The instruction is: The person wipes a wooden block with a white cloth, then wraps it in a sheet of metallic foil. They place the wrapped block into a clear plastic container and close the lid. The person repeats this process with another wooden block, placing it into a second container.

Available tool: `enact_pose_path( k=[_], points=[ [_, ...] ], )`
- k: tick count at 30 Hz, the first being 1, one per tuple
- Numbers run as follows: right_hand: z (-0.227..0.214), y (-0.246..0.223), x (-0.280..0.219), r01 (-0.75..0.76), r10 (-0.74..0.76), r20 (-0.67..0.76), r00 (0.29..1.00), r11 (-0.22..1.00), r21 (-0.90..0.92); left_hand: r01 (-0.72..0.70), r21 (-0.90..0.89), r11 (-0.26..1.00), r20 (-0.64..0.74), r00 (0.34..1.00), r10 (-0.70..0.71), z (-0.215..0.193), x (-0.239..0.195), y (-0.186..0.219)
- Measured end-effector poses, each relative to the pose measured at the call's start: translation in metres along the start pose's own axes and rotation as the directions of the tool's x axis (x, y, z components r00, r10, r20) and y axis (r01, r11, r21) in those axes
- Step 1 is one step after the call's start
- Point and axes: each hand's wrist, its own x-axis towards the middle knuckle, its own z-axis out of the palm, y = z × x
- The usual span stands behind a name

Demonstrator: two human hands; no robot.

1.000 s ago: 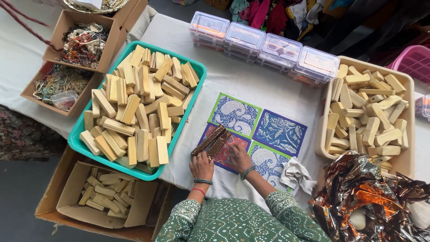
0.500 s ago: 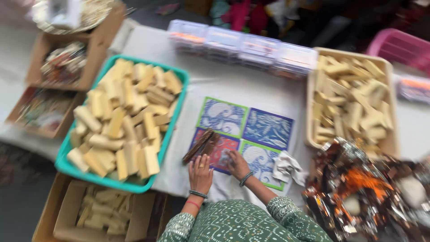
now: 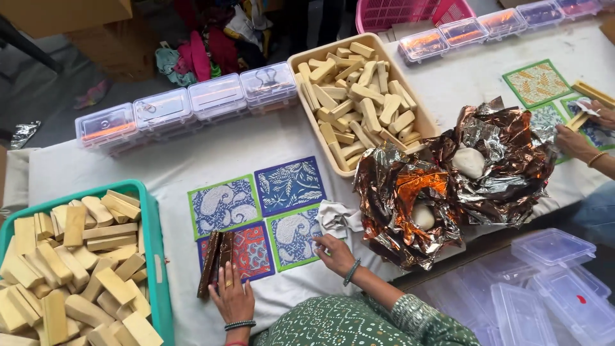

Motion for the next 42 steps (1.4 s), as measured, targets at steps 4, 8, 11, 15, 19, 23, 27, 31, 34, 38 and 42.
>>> enact_pose_path(
  k=[4,8,11,15,19,23,27,31,34,38,42],
  points=[
    [-0.010,0.017,-0.013,-0.051,0.051,0.003,0.999,0.998,-0.023,-0.066,-0.172,0.983,-0.095,0.994,0.050,0.002,0.013,0.032],
    [-0.011,0.044,-0.009,0.044,-0.097,-0.245,0.965,0.976,-0.215,-0.261,-0.410,0.874,-0.269,0.950,0.158,-0.002,0.021,0.064],
    [-0.020,0.052,0.002,0.043,-0.155,-0.360,0.920,0.953,-0.299,-0.305,-0.509,0.805,-0.247,0.947,0.203,-0.007,0.025,0.077],
    [-0.017,0.061,0.022,-0.008,-0.136,-0.402,0.906,0.942,-0.336,-0.318,-0.593,0.740,-0.209,0.948,0.240,-0.005,0.023,0.062],
    [-0.004,0.086,0.037,-0.071,-0.086,-0.390,0.917,0.925,-0.373,-0.191,-0.666,0.721,-0.074,0.979,0.191,-0.025,0.018,0.038],
    [0.016,0.157,0.054,-0.187,-0.057,-0.438,0.897,0.849,-0.494,-0.092,-0.736,0.670,-0.024,0.994,0.110,-0.047,0.012,0.000],
    [0.025,0.213,0.062,-0.174,-0.050,-0.577,0.815,0.930,-0.325,-0.111,-0.807,0.580,-0.140,0.990,-0.006,-0.049,0.014,-0.044],
    [0.020,0.145,0.058,-0.262,0.018,-0.583,0.812,0.904,-0.338,-0.007,-0.836,0.549,-0.103,0.984,-0.144,-0.067,0.030,-0.084],
    [0.020,0.090,0.054,-0.393,0.149,-0.486,0.861,0.801,-0.451,-0.081,-0.808,0.583,-0.270,0.931,-0.244,-0.069,0.036,-0.115],
    [0.035,0.095,0.057,-0.408,0.163,-0.457,0.874,0.757,-0.511,-0.048,-0.758,0.650,-0.358,0.864,-0.354,-0.062,0.042,-0.153],
    [0.035,0.095,0.013,-0.232,0.014,-0.478,0.878,0.887,-0.400,-0.058,-0.433,0.899,-0.561,0.798,-0.219,-0.037,0.060,-0.188]
  ],
)
